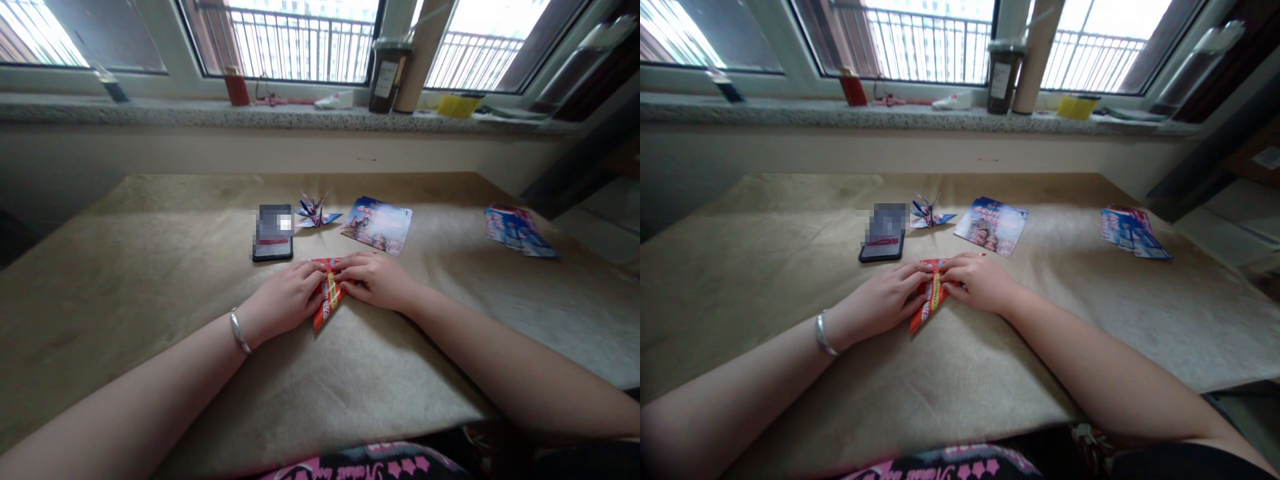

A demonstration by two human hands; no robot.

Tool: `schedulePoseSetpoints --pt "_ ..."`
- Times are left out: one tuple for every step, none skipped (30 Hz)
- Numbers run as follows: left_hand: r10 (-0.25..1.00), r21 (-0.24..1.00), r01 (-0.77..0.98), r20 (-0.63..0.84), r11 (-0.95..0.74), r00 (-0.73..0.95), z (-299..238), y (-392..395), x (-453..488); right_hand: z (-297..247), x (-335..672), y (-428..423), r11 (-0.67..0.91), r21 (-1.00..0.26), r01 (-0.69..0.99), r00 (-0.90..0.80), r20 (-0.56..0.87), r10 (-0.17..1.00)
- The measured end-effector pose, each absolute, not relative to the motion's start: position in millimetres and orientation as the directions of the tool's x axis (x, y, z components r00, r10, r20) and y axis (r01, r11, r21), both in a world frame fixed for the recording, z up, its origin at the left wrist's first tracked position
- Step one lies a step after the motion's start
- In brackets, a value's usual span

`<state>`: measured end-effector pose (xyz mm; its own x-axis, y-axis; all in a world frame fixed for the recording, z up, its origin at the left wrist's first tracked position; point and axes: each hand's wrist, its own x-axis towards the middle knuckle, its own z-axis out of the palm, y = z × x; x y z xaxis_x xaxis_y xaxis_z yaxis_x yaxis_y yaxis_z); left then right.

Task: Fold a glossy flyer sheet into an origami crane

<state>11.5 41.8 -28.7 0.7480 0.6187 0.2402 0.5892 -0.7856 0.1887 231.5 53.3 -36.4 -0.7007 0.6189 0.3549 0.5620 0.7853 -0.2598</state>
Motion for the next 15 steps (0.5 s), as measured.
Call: schedulePoseSetpoints --pt "0.617 0.188 0.587 0.240 -0.787 0.750 -27.9 41.1 12.0 -36.5 231.6 53.3 0.784 -0.264 0.562 -0.700 0.354 0.621" --pt "0.613 0.188 0.584 0.241 -0.790 0.752 -27.5 40.2 12.4 -36.6 231.7 53.4 0.780 -0.267 0.566 -0.696 0.353 0.625" --pt "0.611 0.185 0.582 0.243 -0.792 0.754 -27.3 39.2 12.8 -36.6 231.8 53.4 0.776 -0.267 0.572 -0.691 0.352 0.631" --pt "0.610 0.181 0.583 0.244 -0.792 0.754 -27.4 38.3 13.1 -36.7 231.8 53.3 0.771 -0.265 0.580 -0.686 0.351 0.637" --pt "0.612 0.175 0.587 0.240 -0.791 0.753 -27.8 37.5 13.4 -36.7 231.8 53.3 0.765 -0.262 0.588 -0.682 0.349 0.643" --pt "0.616 0.169 0.592 0.232 -0.788 0.753 -28.3 36.9 13.6 -36.7 231.8 53.2 0.762 -0.257 0.595 -0.679 0.347 0.647" --pt "0.620 0.164 0.598 0.223 -0.785 0.753 -28.8 36.5 13.7 -36.6 231.8 53.0 0.760 -0.252 0.599 -0.680 0.342 0.649" --pt "0.621 0.161 0.600 0.216 -0.783 0.753 -29.2 36.3 13.7 -36.3 231.7 52.9 0.758 -0.248 0.603 -0.681 0.335 0.651" --pt "0.622 0.160 0.602 0.210 -0.783 0.754 -29.6 36.2 13.7 -35.9 231.7 52.7 0.755 -0.244 0.608 -0.680 0.329 0.655" --pt "0.622 0.160 0.601 0.207 -0.783 0.755 -29.8 36.3 13.7 -35.4 231.8 52.6 0.754 -0.239 0.612 -0.681 0.325 0.656" --pt "0.621 0.162 0.599 0.208 -0.784 0.756 -29.9 36.4 13.6 -34.7 232.0 52.4 0.757 -0.233 0.610 -0.686 0.324 0.652" --pt "0.617 0.161 0.596 0.213 -0.787 0.758 -29.9 36.6 13.6 -33.9 232.3 52.2 0.766 -0.227 0.602 -0.694 0.326 0.642" --pt "0.610 0.156 0.589 0.220 -0.793 0.761 -29.9 36.7 13.5 -33.0 232.7 52.0 0.777 -0.222 0.589 -0.704 0.330 0.629" --pt "0.599 0.148 0.581 0.230 -0.800 0.767 -30.0 36.9 13.6 -32.0 233.2 51.9 0.788 -0.220 0.574 -0.715 0.333 0.614" --pt "0.588 0.140 0.571 0.242 -0.809 0.772 -30.0 37.1 13.7 -31.1 233.8 51.8 0.798 -0.223 0.560 -0.726 0.332 0.603"
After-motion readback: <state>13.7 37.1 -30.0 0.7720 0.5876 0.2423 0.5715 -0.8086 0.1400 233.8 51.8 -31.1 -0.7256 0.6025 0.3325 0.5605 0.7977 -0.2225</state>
